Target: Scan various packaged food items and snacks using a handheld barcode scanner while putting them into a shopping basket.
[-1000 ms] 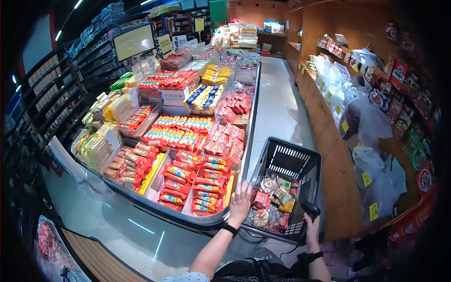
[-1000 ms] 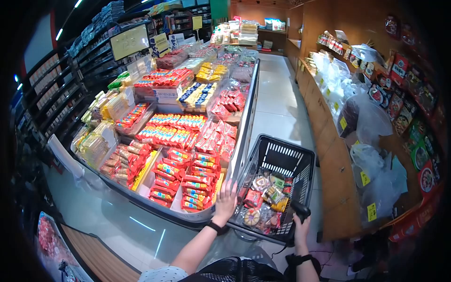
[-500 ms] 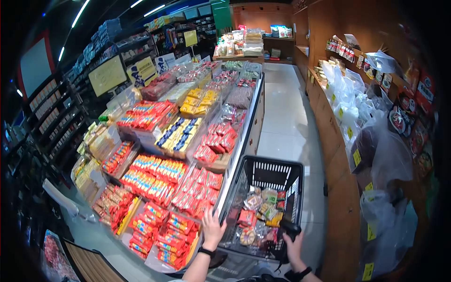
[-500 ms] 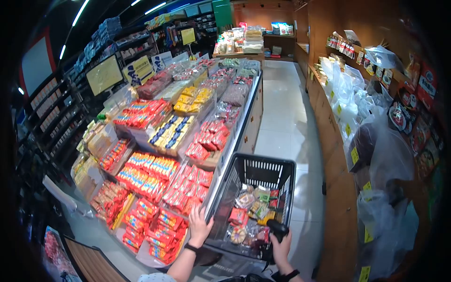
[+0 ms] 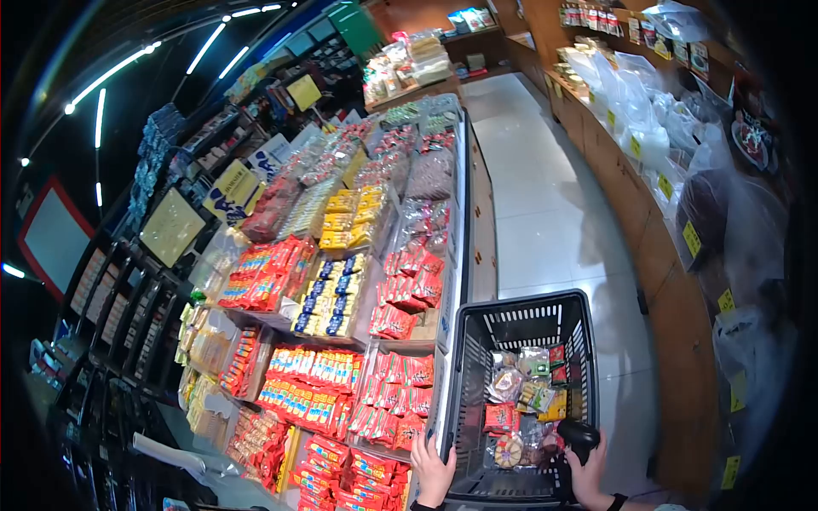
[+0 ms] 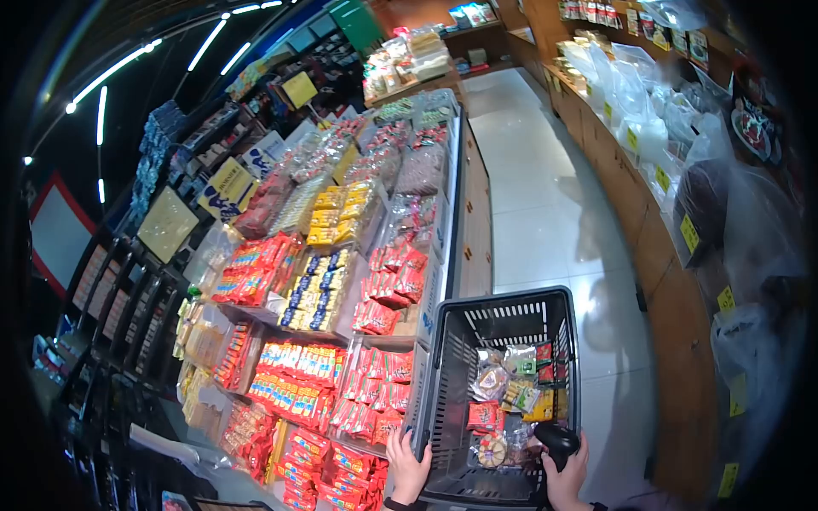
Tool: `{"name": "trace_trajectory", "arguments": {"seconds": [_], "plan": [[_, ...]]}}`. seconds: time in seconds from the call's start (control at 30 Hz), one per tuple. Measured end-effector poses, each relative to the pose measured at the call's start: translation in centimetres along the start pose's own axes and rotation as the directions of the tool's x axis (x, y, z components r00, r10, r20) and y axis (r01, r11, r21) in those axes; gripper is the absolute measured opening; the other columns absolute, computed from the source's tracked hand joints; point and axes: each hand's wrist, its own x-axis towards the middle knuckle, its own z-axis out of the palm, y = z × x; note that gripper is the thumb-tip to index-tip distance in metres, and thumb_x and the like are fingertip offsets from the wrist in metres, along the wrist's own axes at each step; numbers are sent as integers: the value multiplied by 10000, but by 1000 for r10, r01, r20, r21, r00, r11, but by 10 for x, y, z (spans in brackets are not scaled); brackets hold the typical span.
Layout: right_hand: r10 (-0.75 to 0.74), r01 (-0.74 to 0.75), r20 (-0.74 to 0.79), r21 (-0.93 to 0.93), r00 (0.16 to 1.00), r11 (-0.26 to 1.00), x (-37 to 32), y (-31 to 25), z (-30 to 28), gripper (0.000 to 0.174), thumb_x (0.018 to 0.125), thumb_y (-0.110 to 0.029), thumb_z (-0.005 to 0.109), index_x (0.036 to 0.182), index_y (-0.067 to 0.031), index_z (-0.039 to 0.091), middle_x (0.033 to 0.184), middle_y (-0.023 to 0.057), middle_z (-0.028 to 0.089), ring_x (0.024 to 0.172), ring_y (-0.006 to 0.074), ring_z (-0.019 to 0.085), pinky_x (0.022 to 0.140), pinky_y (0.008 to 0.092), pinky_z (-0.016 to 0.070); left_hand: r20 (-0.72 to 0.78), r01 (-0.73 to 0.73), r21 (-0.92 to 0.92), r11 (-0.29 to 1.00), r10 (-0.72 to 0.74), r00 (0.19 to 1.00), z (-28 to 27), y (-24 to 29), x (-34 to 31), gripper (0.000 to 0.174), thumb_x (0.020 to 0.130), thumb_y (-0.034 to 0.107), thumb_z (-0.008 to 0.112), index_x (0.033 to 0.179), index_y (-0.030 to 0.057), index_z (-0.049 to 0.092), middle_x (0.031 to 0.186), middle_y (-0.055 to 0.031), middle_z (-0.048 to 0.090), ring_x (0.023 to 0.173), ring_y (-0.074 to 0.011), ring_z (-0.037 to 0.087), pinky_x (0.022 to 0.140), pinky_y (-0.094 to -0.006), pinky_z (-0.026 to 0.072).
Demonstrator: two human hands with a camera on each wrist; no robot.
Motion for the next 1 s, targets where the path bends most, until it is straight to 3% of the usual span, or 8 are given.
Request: {"name": "trace_trajectory", "arguments": {"seconds": [0.1, 0.27, 0.5, 0.53, 0.63, 0.83, 0.97, 1.0], "plan": [[7, -8, -15, -28, 1000, 1000, 2, -2, 10, 466, 746, -197, 647, 1123, 31, 498, 1377, 184, 254, 1235, 364, 306, 1014, 394, 273, 12, 18, -19, 1000, -18, 1000, 0, -8, 5, 498, 742, 230, 672, 1122, -15, 464, 1232, -209, 401, 1205, -391, 331, 962, -500, 287], [31, -34, -48, -61, 998, 998, 0, -6, 24, 445, 749, -187, 650, 1109, 31, 503, 1370, 177, 289, 1215, 350, 344, 1011, 381, 280, 81, 27, -128, 991, -17, 997, -1, -21, 13, 526, 727, 203, 685, 1142, -15, 446, 1289, -223, 329, 1261, -410, 234, 1001, -518, 225], [-21, 22, -19, 31, 1000, 999, 15, 8, 33, 551, 782, -154, 620, 1259, 4, 395, 1316, 158, 362, 1234, 306, 346, 1027, 342, 262, 100, 0, -81, 997, 9, 995, 4, -26, 19, 497, 736, 212, 653, 1147, -11, 485, 1336, -230, 304, 1284, -411, 210, 1000, -531, 221], [-74, 74, -10, 2, 997, 997, 29, 19, 35, 575, 789, -155, 618, 1284, -5, 369, 1293, 151, 384, 1219, 292, 365, 1019, 337, 272, 74, -10, -65, 998, 15, 997, 8, -22, 27, 481, 741, 203, 647, 1141, -17, 493, 1346, -229, 296, 1284, -412, 209, 1002, -531, 221], [-69, 82, -59, 256, 996, 963, 86, -6, 40, 441, 772, -148, 628, 1170, -12, 497, 1160, 108, 479, 1102, 244, 468, 939, 312, 352, 10, -47, -43, 998, 47, 999, 29, -10, 60, 469, 752, 172, 629, 1138, -52, 486, 1361, -230, 287, 1287, -410, 210, 1008, -532, 222], [-120, 101, 24, 392, 992, 914, 200, -18, 49, 394, 786, -156, 624, 1128, 9, 521, 1107, 88, 503, 1033, 202, 499, 897, 284, 376, -76, -113, -25, 993, 111, 991, 86, 6, 161, 470, 742, 152, 643, 1122, -79, 489, 1348, -229, 291, 1286, -398, 215, 1018, -503, 220], [-102, 88, 12, 404, 995, 911, 284, -25, 60, 372, 777, -185, 642, 1078, 5, 535, 1011, 82, 543, 941, 193, 536, 827, 283, 405, -70, -128, 27, 991, 129, 989, 117, 23, 234, 483, 737, 160, 633, 1124, -84, 477, 1324, -228, 328, 1281, -388, 232, 1026, -485, 236], [-147, 146, -30, 394, 989, 907, 303, -25, 63, 372, 768, -190, 649, 1068, 0, 539, 984, 82, 555, 917, 196, 543, 814, 283, 408, -73, -123, 10, 992, 124, 990, 125, 26, 247, 490, 732, 158, 639, 1123, -85, 474, 1324, -228, 328, 1281, -389, 232, 1026, -485, 236]]}}
